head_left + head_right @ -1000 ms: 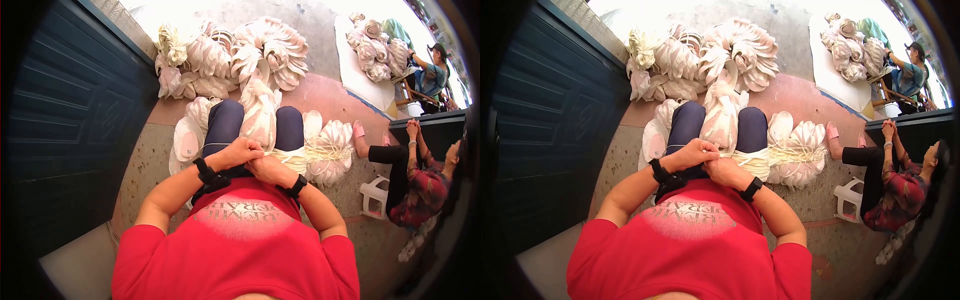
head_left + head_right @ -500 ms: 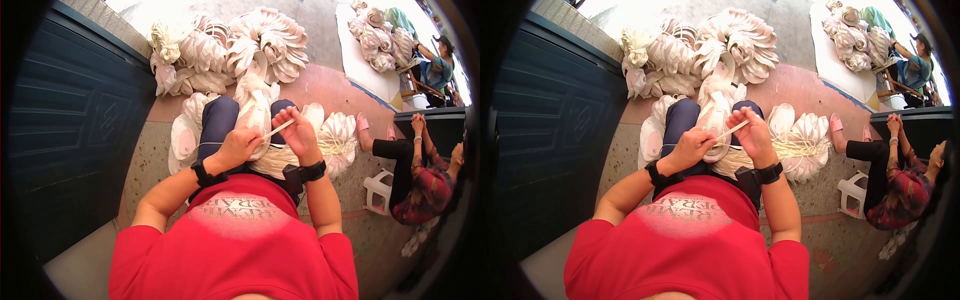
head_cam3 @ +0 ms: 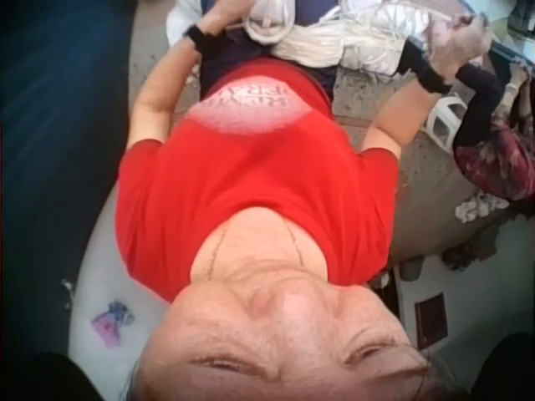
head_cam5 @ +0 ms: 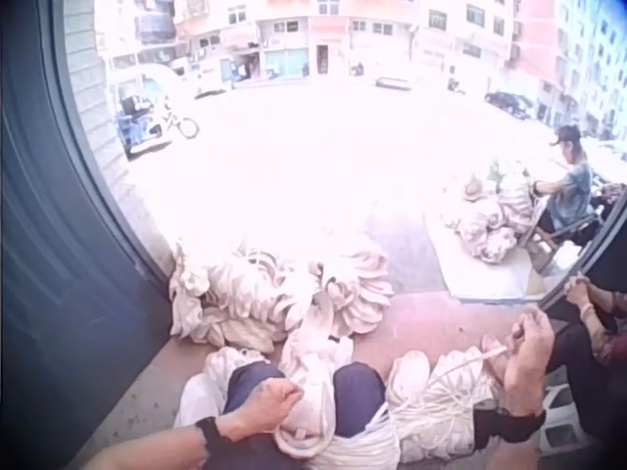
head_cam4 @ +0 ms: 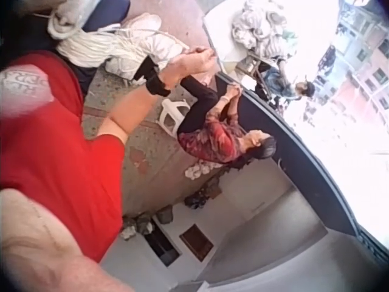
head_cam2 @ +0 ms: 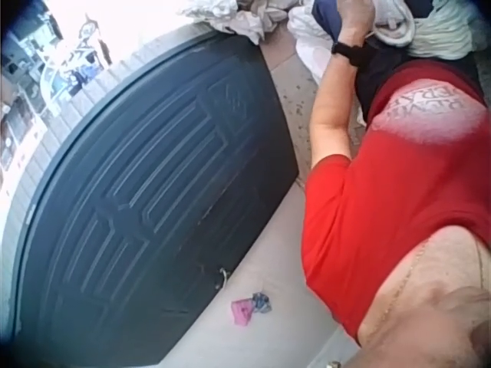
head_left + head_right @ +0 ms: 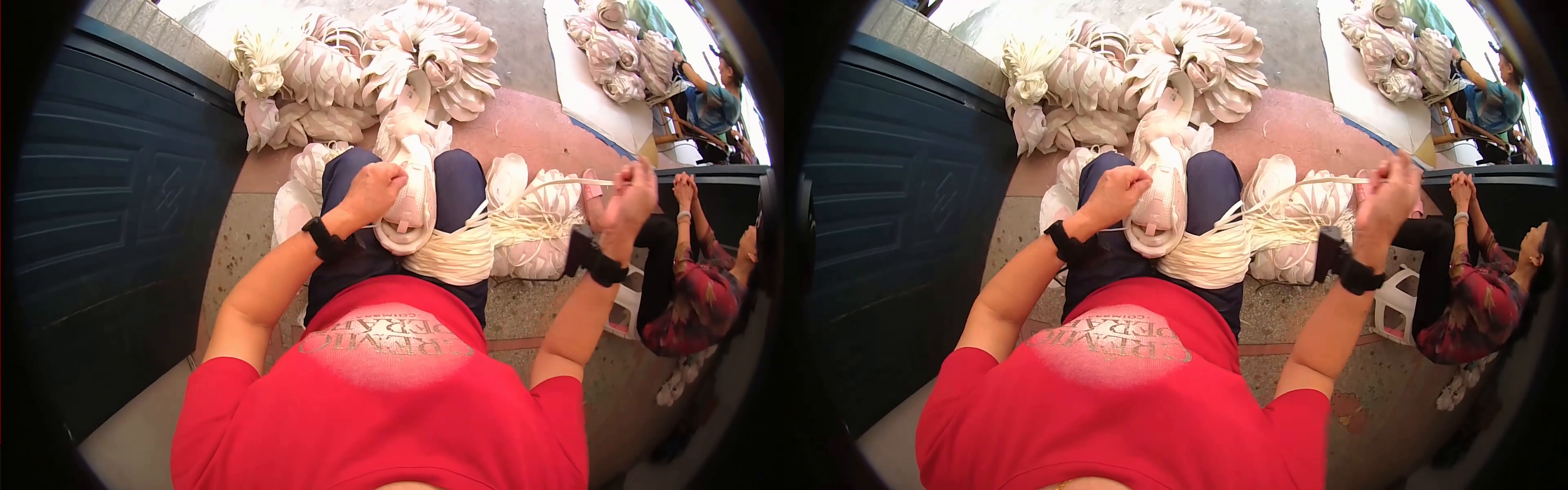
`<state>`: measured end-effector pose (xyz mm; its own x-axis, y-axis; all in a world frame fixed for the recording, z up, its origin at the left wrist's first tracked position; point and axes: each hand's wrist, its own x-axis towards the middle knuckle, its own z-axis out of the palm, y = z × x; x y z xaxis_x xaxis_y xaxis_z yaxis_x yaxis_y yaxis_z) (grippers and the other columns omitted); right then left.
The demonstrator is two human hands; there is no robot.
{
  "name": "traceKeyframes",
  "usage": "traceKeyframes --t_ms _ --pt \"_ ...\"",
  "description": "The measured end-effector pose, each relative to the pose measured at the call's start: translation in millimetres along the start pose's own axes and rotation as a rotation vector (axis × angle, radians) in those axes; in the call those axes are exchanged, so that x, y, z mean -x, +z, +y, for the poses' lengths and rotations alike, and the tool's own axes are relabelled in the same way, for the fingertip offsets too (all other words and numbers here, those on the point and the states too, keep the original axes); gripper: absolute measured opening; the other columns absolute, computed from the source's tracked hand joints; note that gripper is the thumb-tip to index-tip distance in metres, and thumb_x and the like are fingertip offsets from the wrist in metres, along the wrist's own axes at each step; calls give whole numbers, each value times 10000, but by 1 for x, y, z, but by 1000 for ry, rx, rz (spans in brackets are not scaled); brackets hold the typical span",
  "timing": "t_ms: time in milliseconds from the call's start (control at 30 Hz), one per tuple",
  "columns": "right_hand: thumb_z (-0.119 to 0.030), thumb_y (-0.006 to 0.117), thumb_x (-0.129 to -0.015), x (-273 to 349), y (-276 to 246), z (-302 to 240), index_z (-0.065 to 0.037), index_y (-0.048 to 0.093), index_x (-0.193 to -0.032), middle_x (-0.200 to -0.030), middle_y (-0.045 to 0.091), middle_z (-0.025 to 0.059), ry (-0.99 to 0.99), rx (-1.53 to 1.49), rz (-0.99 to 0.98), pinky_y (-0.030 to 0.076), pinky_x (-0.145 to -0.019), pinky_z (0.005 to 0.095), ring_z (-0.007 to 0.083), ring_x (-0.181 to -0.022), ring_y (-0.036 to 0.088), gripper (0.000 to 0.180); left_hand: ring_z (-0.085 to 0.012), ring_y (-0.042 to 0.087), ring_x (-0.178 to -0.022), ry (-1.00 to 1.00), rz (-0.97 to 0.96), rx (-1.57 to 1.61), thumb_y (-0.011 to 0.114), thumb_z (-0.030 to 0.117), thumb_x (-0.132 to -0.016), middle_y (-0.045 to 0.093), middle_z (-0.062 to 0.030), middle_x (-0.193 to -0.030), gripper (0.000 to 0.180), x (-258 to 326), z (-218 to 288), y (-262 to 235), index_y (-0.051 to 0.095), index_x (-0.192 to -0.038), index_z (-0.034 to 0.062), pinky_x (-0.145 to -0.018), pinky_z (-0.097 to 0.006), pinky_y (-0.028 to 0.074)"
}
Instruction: Lacing a white sneaker while sitting in an outdoor production area.
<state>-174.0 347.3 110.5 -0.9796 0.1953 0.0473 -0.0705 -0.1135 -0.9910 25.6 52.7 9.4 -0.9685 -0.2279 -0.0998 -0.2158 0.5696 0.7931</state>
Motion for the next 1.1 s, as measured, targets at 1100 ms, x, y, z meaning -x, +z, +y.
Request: traceKeyframes --t_ms 1100 --pt "-151 551 -725 128 119 156 -28 629 -730 -768 576 164 -184 903 -843 454 -671 384 318 -738 572 146 -246 616 -681 -303 79 -156 633 229 -662 630 -110 -706 176 -49 -15 32 656 -733 69 -622 -331 479"
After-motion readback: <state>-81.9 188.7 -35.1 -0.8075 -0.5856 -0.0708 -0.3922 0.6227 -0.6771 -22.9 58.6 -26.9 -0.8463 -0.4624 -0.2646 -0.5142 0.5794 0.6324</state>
